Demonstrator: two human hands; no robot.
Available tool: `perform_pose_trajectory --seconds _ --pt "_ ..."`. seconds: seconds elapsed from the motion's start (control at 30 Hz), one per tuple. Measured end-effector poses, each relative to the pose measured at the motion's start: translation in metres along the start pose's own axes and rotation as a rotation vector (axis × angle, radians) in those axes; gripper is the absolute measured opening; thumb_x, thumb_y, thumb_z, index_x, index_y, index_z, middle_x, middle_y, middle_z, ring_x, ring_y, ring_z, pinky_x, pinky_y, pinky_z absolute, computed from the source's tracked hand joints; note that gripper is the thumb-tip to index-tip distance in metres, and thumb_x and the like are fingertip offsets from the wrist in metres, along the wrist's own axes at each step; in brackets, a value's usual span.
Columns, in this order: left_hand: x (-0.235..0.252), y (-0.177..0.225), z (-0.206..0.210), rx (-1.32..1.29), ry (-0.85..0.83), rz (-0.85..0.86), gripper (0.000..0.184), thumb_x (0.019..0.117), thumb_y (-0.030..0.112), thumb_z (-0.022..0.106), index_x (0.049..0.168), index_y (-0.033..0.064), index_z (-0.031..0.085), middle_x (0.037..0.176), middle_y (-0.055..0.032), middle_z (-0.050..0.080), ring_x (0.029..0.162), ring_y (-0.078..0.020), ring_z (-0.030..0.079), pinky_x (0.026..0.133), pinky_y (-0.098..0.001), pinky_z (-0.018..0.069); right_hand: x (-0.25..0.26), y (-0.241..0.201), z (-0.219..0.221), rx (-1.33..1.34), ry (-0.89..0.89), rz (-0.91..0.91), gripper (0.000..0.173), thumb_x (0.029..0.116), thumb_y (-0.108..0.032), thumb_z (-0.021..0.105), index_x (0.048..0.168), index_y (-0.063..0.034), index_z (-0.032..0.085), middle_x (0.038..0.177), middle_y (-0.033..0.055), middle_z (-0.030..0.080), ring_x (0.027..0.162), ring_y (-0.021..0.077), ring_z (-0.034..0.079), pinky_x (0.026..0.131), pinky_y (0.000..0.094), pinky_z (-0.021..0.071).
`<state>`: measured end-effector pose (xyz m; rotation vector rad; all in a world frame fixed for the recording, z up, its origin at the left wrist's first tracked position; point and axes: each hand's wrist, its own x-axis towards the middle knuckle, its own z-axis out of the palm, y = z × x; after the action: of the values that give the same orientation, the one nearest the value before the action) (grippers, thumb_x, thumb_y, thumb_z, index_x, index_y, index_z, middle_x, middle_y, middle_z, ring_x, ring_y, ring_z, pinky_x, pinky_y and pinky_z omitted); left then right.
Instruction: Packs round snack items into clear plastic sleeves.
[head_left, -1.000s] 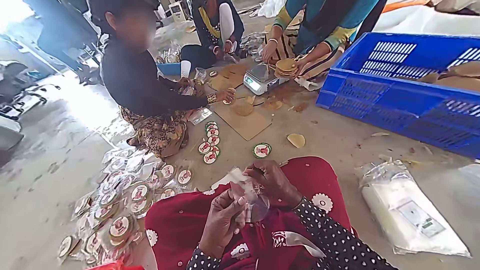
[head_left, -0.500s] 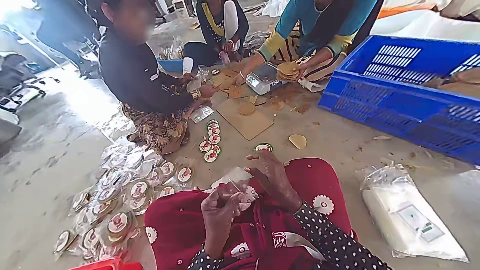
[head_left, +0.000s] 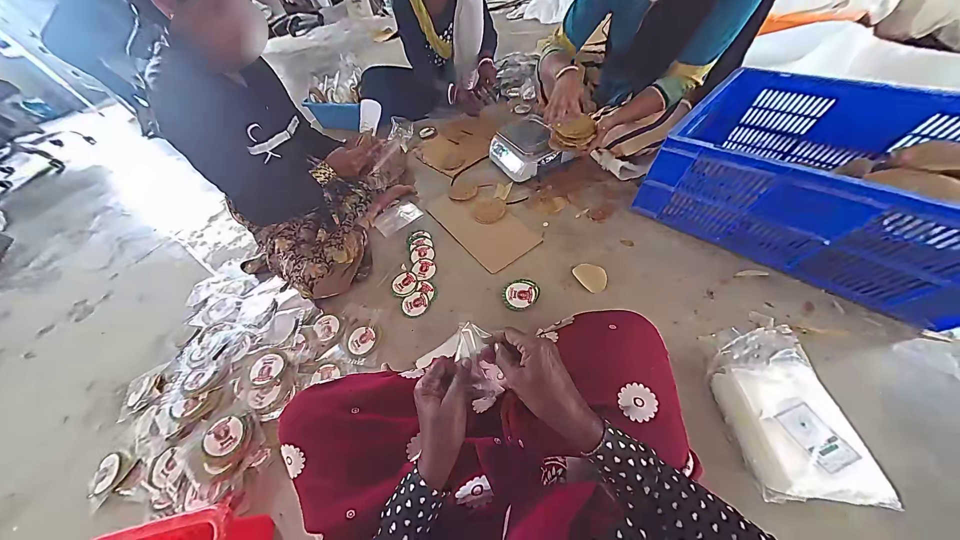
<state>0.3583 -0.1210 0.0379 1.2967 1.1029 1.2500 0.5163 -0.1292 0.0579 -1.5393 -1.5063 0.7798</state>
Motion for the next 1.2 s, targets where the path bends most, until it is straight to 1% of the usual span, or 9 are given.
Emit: perform_pose_trajectory --seconds 0.17,0.4,0.6,0.73,0.87,0.97,1.03,1.1,1.2 --pt "0.008 -0.005 0.0 0.601 0.058 0.36 0.028 0.0873 0.004 0.066 0.112 -0.008 0.063 0.073 -0.0068 0.063 0.06 -0.0114 0.061 0.057 -0.0282 0.0544 -0.003 0.011 -0.009 -0.109 0.044 -0.013 0.028 0.1019 -0.014 0.053 0.124 -0.0089 0.069 0.098 0.0033 0.076 0.083 0.0131 0.071 0.078 0.0337 0.0578" --pt "0.008 -0.005 0.008 0.671 0.075 0.474 0.014 0.0872 0.007 0.064 0.094 0.0004 0.074 0.069 -0.0049 0.069 0.058 -0.0094 0.063 0.059 -0.0266 0.0541 -0.047 -0.018 0.017 0.05 0.16 -0.499 0.015 0.0974 -0.002 0.055 0.104 -0.0016 0.069 0.108 0.0127 0.07 0.108 0.0188 0.067 0.096 0.0281 0.0556" --pt "0.011 -0.003 0.007 0.676 0.114 0.524 0.021 0.0935 0.009 0.06 0.102 -0.0021 0.076 0.066 -0.0046 0.064 0.054 -0.0071 0.054 0.055 -0.0221 0.048 -0.037 -0.023 0.008 0.296 -0.139 0.014 0.041 0.107 -0.018 0.049 0.14 0.0049 0.055 0.13 0.0156 0.065 0.116 0.0118 0.065 0.101 0.0247 0.0517" --pt "-0.009 0.008 0.022 0.704 0.036 0.548 0.022 0.0872 0.01 0.065 0.1 -0.006 0.073 0.082 -0.0167 0.074 0.072 -0.0273 0.074 0.067 -0.0446 0.0609 -0.023 -0.016 0.016 0.819 -0.207 0.247 0.068 0.0996 -0.041 0.057 0.147 0.0055 0.04 0.132 0.0126 0.06 0.118 0.0108 0.06 0.101 0.03 0.0508" --pt "-0.032 0.009 0.035 0.52 0.002 0.761 0.012 0.0952 0.008 0.056 0.095 0.0015 0.066 0.074 -0.0076 0.066 0.064 -0.0085 0.064 0.063 -0.019 0.0553 -0.015 -0.014 0.01 1.042 -0.186 0.203 0.068 0.1002 -0.039 0.057 0.151 0.001 0.036 0.134 0.0099 0.062 0.12 0.0119 0.062 0.103 0.0315 0.0522" --pt "-0.029 0.01 0.016 0.208 -0.085 0.556 0.028 0.1049 0.029 0.055 0.116 0.0041 0.061 0.097 -0.0028 0.069 0.086 -0.0042 0.067 0.078 -0.023 0.0592 -0.013 -0.007 0.009 0.881 -0.241 -0.02 0.094 0.0873 -0.048 0.077 0.15 0.008 0.034 0.142 0.0104 0.058 0.13 0.0121 0.058 0.108 0.0309 0.0501" --pt "-0.018 0.008 0.002 0.018 -0.059 0.239 0.074 0.0969 0.057 0.06 0.14 -0.0029 0.047 0.128 -0.0105 0.061 0.115 -0.0125 0.061 0.096 -0.0314 0.0547 -0.01 -0.013 0.002 0.623 -0.3 -0.111 0.117 0.0795 -0.053 0.082 0.156 0.012 0.021 0.16 0.0215 0.038 0.145 0.0195 0.042 0.12 0.0339 0.0372" --pt "0.003 0.009 -0.005 -0.239 -0.018 -0.144 0.099 0.087 0.062 0.067 0.157 0.005 0.025 0.138 -0.0099 0.053 0.116 -0.0148 0.06 0.091 -0.0351 0.0564 -0.009 -0.027 -0.002 0.259 -0.411 -0.195 0.122 0.0776 -0.067 0.077 0.159 0.0066 0.024 0.158 0.0231 0.041 0.141 0.024 0.046 0.118 0.0406 0.0396" --pt "0.026 0.009 -0.004 -0.596 -0.062 -0.342 0.058 0.1012 0.036 0.049 0.151 0.0086 0.035 0.126 -0.0086 0.062 0.108 -0.0187 0.067 0.09 -0.04 0.0594 -0.011 -0.037 0.01 -0.054 -0.498 -0.291 0.114 0.0776 -0.069 0.076 0.156 0.002 0.034 0.147 0.019 0.054 0.131 0.0243 0.055 0.111 0.0448 0.0445"
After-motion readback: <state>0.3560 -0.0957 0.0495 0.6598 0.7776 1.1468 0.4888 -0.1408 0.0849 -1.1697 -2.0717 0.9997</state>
